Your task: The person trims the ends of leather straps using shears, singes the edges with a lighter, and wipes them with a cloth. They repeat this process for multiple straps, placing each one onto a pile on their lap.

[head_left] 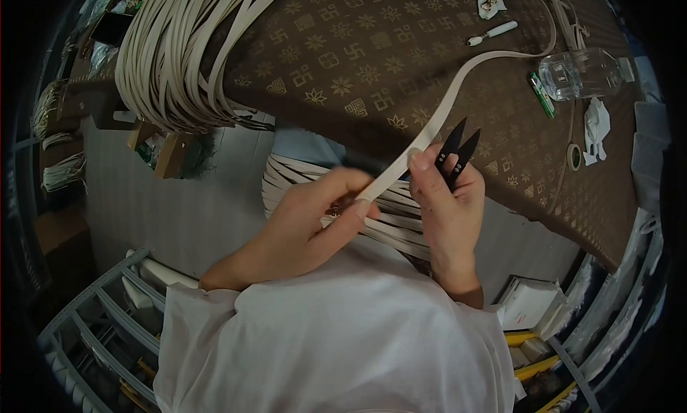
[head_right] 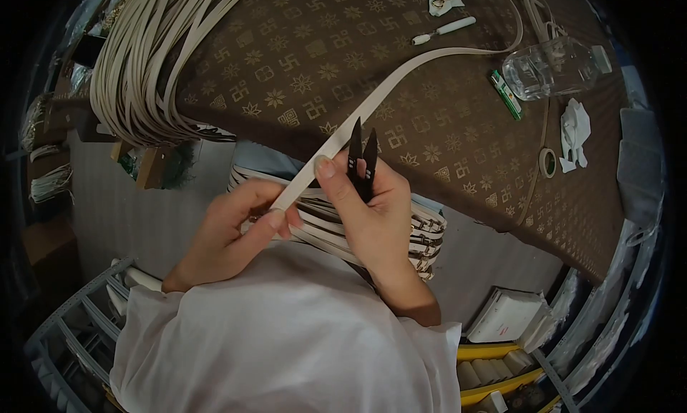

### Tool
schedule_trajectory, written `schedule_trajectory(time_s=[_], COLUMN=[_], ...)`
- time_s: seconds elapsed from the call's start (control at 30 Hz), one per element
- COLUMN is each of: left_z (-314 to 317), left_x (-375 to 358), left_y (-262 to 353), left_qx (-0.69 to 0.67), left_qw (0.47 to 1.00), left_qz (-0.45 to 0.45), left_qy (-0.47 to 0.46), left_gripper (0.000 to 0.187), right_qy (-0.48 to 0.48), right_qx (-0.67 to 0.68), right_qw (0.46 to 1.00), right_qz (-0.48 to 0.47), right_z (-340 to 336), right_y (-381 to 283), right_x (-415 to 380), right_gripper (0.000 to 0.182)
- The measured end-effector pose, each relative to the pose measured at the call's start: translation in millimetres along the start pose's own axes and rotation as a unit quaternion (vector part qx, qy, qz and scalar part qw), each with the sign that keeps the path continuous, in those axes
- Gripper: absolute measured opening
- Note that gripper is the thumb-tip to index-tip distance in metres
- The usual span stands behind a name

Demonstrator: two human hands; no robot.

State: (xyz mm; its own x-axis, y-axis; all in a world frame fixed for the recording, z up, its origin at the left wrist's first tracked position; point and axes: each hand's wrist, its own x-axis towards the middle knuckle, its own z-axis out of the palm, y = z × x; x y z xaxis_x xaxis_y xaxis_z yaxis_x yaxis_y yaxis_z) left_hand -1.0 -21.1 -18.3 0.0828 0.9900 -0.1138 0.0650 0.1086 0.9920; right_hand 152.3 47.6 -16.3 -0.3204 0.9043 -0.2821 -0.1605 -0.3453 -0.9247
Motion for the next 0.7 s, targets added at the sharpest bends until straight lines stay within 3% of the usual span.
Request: schedule_trajectory(time_s=[0.03, 0.07, 0.13, 0.2, 0.23, 0.3, 0.33, 0.37, 0.4, 0.5, 0.57, 0.63, 0.7], left_z=[3, 4, 2, 1, 1, -3, -8, -13, -16, -16, -11, -9, -7], left_x=[2, 7, 14, 19, 17, 12, 12, 13, 14, 13, 12, 12, 13], left_y=[1, 6, 4, -9, -8, -2, 5, 14, 19, 12, 15, 18, 19], left_qx=[0.000, 0.077, 0.154, 0.331, 0.330, 0.146, 0.146, -0.029, -0.203, -0.324, -0.314, -0.303, -0.290], left_qw=[1.000, 0.995, 0.979, 0.896, 0.897, 0.986, 0.985, 0.994, 0.949, 0.920, 0.924, 0.928, 0.934], left_qz=[-0.001, 0.038, 0.076, 0.253, 0.252, 0.038, 0.036, -0.104, -0.238, -0.212, -0.214, -0.215, -0.206], left_qy=[0.000, 0.057, 0.112, 0.152, 0.151, 0.078, 0.079, 0.023, -0.033, -0.052, -0.037, -0.024, -0.015], left_gripper=[0.017, 0.020, 0.024, 0.028, 0.028, 0.024, 0.024, 0.024, 0.025, 0.027, 0.026, 0.026, 0.026], right_qy=[0.004, 0.003, -0.025, -0.011, 0.002, 0.002, 0.001, 0.000, 0.009, 0.023, 0.030, 0.049, 0.039], right_qx=[-0.029, -0.028, -0.123, -0.146, -0.169, -0.181, -0.194, -0.194, -0.179, -0.167, -0.171, -0.357, -0.365], right_qw=[1.000, 1.000, 0.989, 0.985, 0.981, 0.977, 0.973, 0.973, 0.976, 0.973, 0.967, 0.898, 0.887], right_qz=[-0.010, -0.010, -0.082, -0.088, -0.094, -0.108, -0.124, -0.122, -0.125, -0.157, -0.187, -0.254, -0.280], right_z=[2, 4, 5, 5, 5, 0, -3, -4, -5, -7, -9, -13, -18], right_y=[0, 3, 9, 9, 9, 13, 14, 13, 10, 5, 2, -2, 0], right_x=[-1, 0, 2, 4, 6, 12, 14, 14, 13, 10, 6, -2, -10], right_gripper=[0.015, 0.015, 0.015, 0.015, 0.016, 0.016, 0.016, 0.016, 0.017, 0.020, 0.024, 0.030, 0.031])
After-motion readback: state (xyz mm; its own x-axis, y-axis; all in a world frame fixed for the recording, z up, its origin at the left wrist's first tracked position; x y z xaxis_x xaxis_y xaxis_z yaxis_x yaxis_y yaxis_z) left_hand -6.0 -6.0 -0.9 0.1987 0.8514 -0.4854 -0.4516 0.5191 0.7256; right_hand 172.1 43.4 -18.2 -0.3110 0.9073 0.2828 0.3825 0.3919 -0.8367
